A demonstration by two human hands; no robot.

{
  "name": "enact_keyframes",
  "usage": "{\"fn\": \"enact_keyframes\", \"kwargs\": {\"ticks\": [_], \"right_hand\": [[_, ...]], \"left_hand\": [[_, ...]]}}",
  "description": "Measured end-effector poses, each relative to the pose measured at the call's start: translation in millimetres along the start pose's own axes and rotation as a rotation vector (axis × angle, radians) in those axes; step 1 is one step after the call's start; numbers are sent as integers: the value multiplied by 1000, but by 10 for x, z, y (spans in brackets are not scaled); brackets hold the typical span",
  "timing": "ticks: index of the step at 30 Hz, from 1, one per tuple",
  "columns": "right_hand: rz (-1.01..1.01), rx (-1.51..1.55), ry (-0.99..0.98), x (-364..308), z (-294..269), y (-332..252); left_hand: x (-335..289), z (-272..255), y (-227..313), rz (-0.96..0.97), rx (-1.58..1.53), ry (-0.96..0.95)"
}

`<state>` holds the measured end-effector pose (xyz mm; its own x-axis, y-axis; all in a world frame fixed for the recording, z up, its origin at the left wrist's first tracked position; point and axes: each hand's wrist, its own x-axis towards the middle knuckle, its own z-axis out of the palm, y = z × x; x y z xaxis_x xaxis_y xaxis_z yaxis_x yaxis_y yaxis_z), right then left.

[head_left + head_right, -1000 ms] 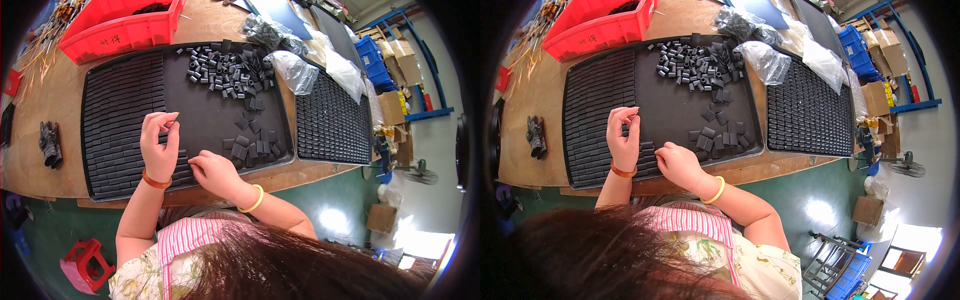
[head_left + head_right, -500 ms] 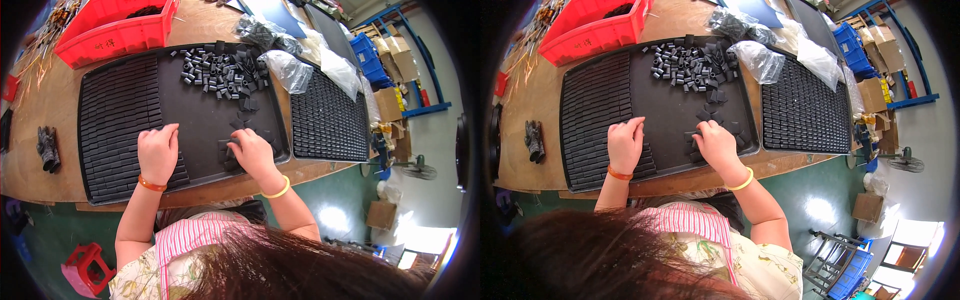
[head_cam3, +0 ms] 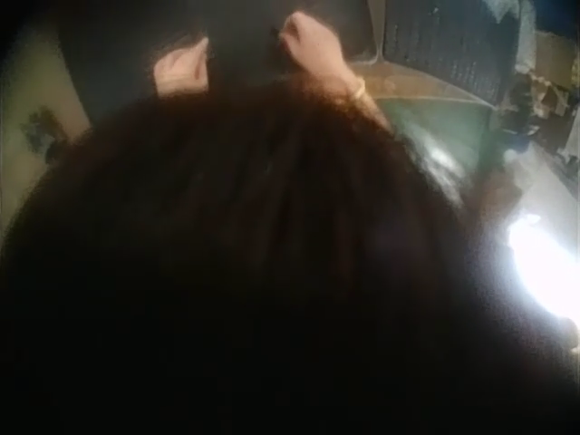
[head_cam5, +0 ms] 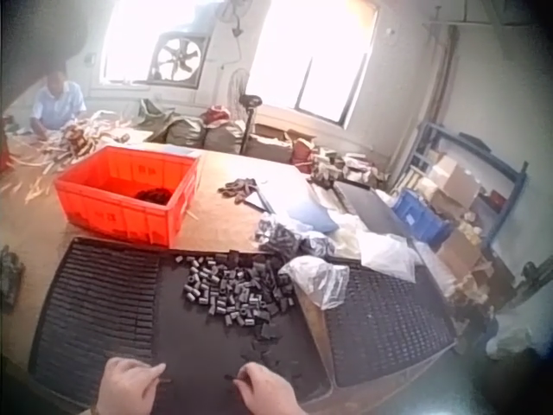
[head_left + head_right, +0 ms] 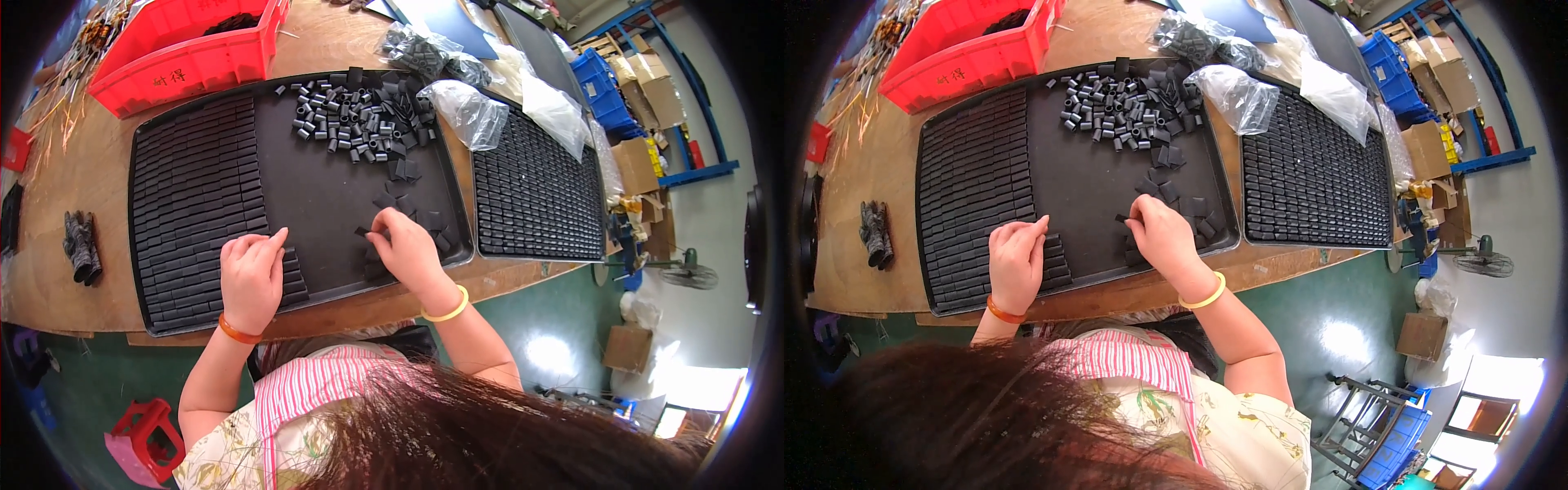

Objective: The person assembles small black plastic components by pressing them together by hand at a workbench.

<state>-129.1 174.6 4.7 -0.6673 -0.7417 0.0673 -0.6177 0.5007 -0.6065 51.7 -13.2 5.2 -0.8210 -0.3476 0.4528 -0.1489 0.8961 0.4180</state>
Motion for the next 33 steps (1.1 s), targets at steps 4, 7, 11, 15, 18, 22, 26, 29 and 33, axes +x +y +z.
{"fn": "enact_keyframes", "kwargs": {"ticks": [4, 7, 11, 15, 18, 22, 26, 29, 33], "right_hand": [[151, 379, 9, 3, -96, -19], [140, 682, -118, -26, -20, -83], [1, 676, -60, -72, 106, -208], [129, 908, -62, -46, 170, -114], [244, 986, -82, -32, 92, -143], [565, 1435, -151, 36, 34, -13], [772, 1823, -114, 51, 91, 65], [735, 1789, -187, 24, 72, -23], [677, 1648, -207, 38, 4, -218]], "left_hand": [[100, -44, 61, 25, -38, 37], [239, -26, 223, 103, -171, 0], [411, 101, 374, 233, -176, -93], [455, 178, 396, 304, -141, -37], [451, 228, 387, 296, -91, -48], [438, 294, 253, 184, -229, -44], [443, 333, 155, 14, -428, 8], [447, 340, 151, -28, -473, 11], [424, 337, 137, -46, -514, -25]]}}
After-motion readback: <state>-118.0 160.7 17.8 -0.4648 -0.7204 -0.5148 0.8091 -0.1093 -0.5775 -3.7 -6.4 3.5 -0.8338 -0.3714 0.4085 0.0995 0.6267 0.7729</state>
